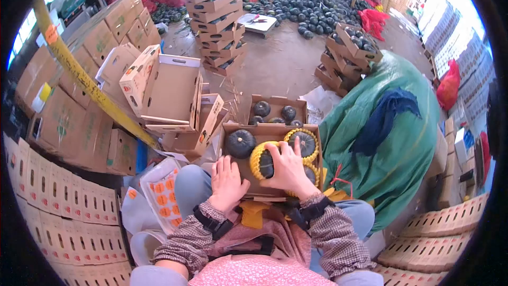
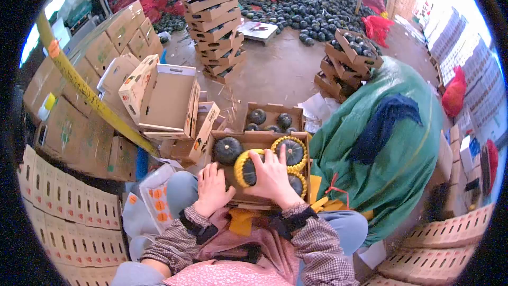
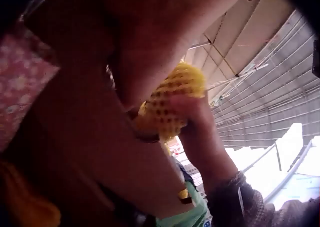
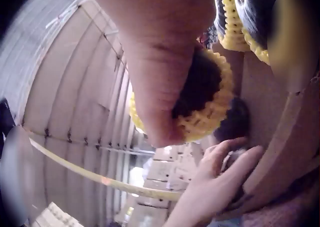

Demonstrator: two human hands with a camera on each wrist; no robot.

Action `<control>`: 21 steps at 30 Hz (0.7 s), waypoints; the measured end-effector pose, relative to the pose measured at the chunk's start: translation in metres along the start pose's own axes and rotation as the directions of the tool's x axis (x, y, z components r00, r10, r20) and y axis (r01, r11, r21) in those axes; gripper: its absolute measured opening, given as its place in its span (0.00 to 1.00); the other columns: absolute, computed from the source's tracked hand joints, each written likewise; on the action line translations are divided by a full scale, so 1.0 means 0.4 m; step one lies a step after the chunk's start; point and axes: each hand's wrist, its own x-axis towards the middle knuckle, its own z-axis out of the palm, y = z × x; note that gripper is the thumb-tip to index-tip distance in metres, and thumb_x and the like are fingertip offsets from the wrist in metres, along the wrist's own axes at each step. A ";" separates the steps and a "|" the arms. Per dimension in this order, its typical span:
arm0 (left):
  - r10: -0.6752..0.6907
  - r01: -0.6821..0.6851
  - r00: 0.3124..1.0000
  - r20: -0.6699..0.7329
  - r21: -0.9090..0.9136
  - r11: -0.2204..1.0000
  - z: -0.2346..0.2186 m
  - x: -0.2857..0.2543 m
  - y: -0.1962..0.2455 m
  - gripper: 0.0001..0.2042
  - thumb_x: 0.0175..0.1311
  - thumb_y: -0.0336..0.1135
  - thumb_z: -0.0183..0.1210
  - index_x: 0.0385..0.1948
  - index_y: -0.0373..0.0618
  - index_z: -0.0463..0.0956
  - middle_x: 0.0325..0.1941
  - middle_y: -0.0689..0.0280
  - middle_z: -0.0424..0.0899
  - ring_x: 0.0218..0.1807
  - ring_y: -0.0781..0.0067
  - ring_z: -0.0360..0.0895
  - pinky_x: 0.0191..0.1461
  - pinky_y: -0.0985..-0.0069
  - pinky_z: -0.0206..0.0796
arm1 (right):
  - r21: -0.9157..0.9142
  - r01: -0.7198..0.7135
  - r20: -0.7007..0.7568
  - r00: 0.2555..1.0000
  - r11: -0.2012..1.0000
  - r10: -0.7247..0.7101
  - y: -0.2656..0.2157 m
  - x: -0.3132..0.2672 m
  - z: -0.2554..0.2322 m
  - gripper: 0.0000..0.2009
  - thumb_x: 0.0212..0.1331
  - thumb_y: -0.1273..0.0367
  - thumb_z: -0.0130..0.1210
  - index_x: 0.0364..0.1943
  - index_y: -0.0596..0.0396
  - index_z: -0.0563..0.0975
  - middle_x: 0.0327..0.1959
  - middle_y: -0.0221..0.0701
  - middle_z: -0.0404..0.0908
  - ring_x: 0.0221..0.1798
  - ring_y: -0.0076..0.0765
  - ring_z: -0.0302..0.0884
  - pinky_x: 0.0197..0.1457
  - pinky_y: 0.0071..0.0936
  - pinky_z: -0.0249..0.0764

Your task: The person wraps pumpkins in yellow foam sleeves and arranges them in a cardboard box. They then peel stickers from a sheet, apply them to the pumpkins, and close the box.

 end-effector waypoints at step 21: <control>0.392 0.745 0.660 0.641 -0.494 -0.448 -0.131 0.164 -0.027 0.28 0.63 0.44 0.54 0.65 0.54 0.60 0.52 0.57 0.75 0.48 0.41 0.78 0.48 0.52 0.76 | -0.496 -0.337 0.466 0.675 0.800 0.573 0.114 -0.576 0.360 0.12 0.59 0.61 0.50 0.29 0.44 0.85 0.32 0.31 0.80 0.35 0.38 0.79 0.20 0.44 0.68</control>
